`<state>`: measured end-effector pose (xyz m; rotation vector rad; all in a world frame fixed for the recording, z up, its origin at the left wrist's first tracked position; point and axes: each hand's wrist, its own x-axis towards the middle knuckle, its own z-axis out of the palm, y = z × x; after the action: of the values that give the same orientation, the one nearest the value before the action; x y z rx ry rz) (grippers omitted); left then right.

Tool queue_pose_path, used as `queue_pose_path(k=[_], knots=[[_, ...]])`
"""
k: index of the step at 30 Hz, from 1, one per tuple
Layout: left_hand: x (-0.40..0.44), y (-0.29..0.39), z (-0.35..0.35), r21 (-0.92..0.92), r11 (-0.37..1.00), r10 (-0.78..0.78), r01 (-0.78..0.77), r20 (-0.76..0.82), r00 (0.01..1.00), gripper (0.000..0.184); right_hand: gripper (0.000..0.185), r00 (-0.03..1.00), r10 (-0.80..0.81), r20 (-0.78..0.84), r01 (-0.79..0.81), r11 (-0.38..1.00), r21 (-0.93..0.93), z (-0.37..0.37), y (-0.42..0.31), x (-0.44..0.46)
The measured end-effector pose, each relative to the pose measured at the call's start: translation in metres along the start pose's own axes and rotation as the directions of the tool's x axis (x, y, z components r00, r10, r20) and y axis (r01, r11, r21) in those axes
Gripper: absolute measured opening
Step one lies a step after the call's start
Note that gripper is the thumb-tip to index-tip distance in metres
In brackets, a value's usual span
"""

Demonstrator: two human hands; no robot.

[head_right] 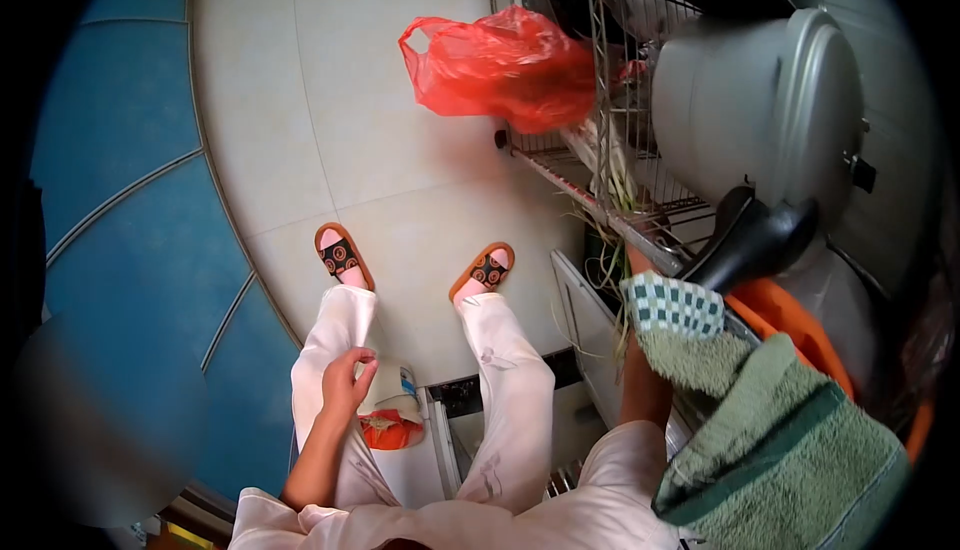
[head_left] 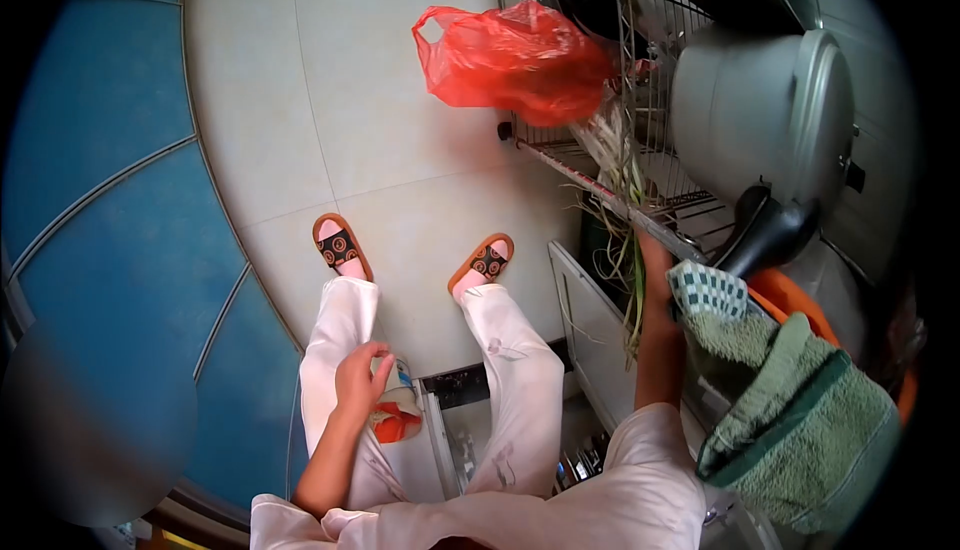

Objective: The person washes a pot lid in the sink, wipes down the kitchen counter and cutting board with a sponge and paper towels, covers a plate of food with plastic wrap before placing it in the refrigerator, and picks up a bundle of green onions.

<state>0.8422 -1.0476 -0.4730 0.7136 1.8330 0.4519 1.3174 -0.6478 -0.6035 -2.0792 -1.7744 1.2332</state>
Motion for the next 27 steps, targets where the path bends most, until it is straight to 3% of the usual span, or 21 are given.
queue_pose_path(k=[1, 2, 4, 6, 9, 11, 12, 13, 14, 16, 18, 24, 27], knots=[[-0.001, -0.002, 0.0, 0.003, 1.0, 0.008, -0.008, 0.003, 1.0, 0.017, 0.041, 0.997, 0.068, 0.023, -0.072, 0.945, 0.32, -0.01, 0.007, -0.015], [-0.003, -0.003, 0.0, 0.005, 1.0, -0.007, 0.006, 0.019, 1.0, 0.017, 0.042, 0.989, 0.132, 0.059, -0.141, 0.774, 0.618, -0.019, 0.01, -0.031], [-0.007, -0.008, -0.002, 0.014, 0.999, -0.039, 0.038, 0.042, 0.998, 0.017, 0.045, 0.968, 0.186, 0.168, -0.229, 0.384, 0.895, -0.032, 0.012, -0.058], [-0.01, -0.012, -0.004, 0.01, 0.999, -0.046, 0.046, 0.045, 0.998, 0.017, 0.049, 0.939, 0.203, 0.277, -0.289, 0.029, 0.957, -0.039, 0.01, -0.081], [-0.015, -0.021, -0.005, 0.003, 0.999, -0.047, 0.047, 0.034, 0.998, 0.016, 0.053, 0.907, 0.226, 0.355, -0.285, -0.289, 0.914, -0.044, 0.014, -0.111], [-0.018, -0.029, -0.006, -0.004, 0.999, -0.036, 0.036, 0.021, 0.999, 0.016, 0.057, 0.918, 0.275, 0.286, -0.243, -0.178, 0.953, -0.043, 0.019, -0.129], [-0.021, -0.032, -0.008, -0.011, 1.0, -0.025, 0.025, 0.013, 1.0, 0.015, 0.056, 0.967, 0.232, 0.102, -0.203, 0.47, 0.859, -0.042, 0.018, -0.136], [-0.023, -0.036, -0.009, -0.016, 1.0, -0.015, 0.015, 0.004, 1.0, 0.015, 0.055, 0.98, 0.18, -0.086, -0.135, 0.915, 0.381, -0.04, 0.008, -0.144], [-0.025, -0.039, -0.009, -0.027, 0.999, -0.025, 0.025, 0.0, 1.0, 0.015, 0.055, 0.982, 0.182, -0.058, -0.172, 0.974, 0.145, -0.04, -0.002, -0.156], [-0.029, -0.045, -0.011, -0.048, 0.998, -0.04, 0.04, -0.01, 0.999, 0.015, 0.055, 0.98, 0.198, -0.013, -0.191, 0.922, -0.338, -0.028, -0.055, -0.184], [-0.034, -0.05, -0.012, -0.083, 0.996, -0.043, 0.039, -0.042, 0.998, 0.014, 0.056, 0.974, 0.225, 0.013, -0.141, 0.654, -0.744, -0.014, -0.11, -0.21], [-0.066, -0.065, -0.004, -0.285, 0.957, -0.099, 0.05, -0.157, 0.983, 0.013, 0.061, 0.916, 0.311, 0.252, -0.006, 0.64, -0.768, 0.027, -0.193, -0.261], [-0.092, -0.06, -0.008, -0.385, 0.917, -0.197, 0.106, -0.205, 0.959, 0.012, 0.063, 0.907, 0.175, 0.382, 0.185, 0.652, -0.736, 0.056, -0.218, -0.273]])
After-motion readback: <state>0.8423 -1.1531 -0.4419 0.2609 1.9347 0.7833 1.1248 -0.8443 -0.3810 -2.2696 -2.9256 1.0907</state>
